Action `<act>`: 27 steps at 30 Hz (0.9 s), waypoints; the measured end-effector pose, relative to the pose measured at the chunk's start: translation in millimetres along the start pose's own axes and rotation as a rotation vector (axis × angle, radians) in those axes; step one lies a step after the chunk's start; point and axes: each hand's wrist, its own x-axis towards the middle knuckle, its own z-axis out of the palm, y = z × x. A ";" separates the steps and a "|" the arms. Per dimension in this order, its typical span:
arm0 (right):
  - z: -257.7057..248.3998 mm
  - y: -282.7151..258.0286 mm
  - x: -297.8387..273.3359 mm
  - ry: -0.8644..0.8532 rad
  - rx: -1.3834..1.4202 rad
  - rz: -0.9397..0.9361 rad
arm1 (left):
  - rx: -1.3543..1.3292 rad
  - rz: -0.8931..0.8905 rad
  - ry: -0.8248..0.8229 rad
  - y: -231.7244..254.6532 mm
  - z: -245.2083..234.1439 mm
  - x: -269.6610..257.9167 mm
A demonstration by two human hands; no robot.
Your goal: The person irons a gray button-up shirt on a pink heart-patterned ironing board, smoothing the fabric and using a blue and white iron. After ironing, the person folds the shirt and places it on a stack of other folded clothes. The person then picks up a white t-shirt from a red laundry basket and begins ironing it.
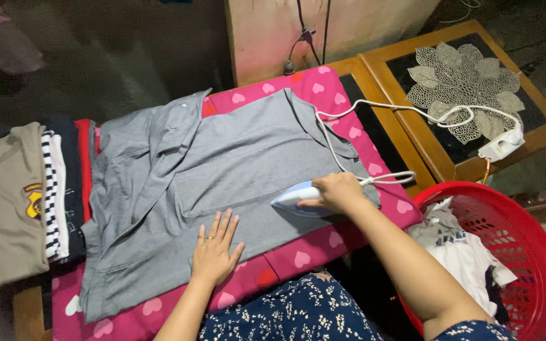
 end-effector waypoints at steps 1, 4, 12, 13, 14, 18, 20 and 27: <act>-1.2 6.4 -7.8 -0.017 0.006 -0.023 | 0.013 -0.005 -0.006 -0.2 0.7 0.1; 0.3 12.1 -40.9 -0.088 0.059 -0.091 | 0.034 -0.010 -0.024 -0.2 1.6 0.2; 15.1 58.3 -63.5 0.105 0.038 -0.077 | 0.048 -0.015 -0.030 0.9 1.3 -0.7; 14.9 68.2 -53.3 0.150 0.002 -0.030 | 0.047 -0.014 -0.024 1.2 0.7 -1.6; 12.7 77.0 -42.2 0.196 -0.038 0.016 | 0.045 -0.013 -0.014 1.5 0.0 -0.4; -1.9 92.9 -12.7 0.070 -0.075 0.177 | 0.032 -0.012 -0.049 1.3 -1.8 0.5; -5.8 91.7 -13.4 0.018 -0.090 0.179 | 0.006 0.008 -0.046 -4.9 0.1 2.7; -3.9 53.5 -55.5 -0.018 0.005 -0.236 | -0.075 0.116 -0.067 -32.2 -5.2 -18.9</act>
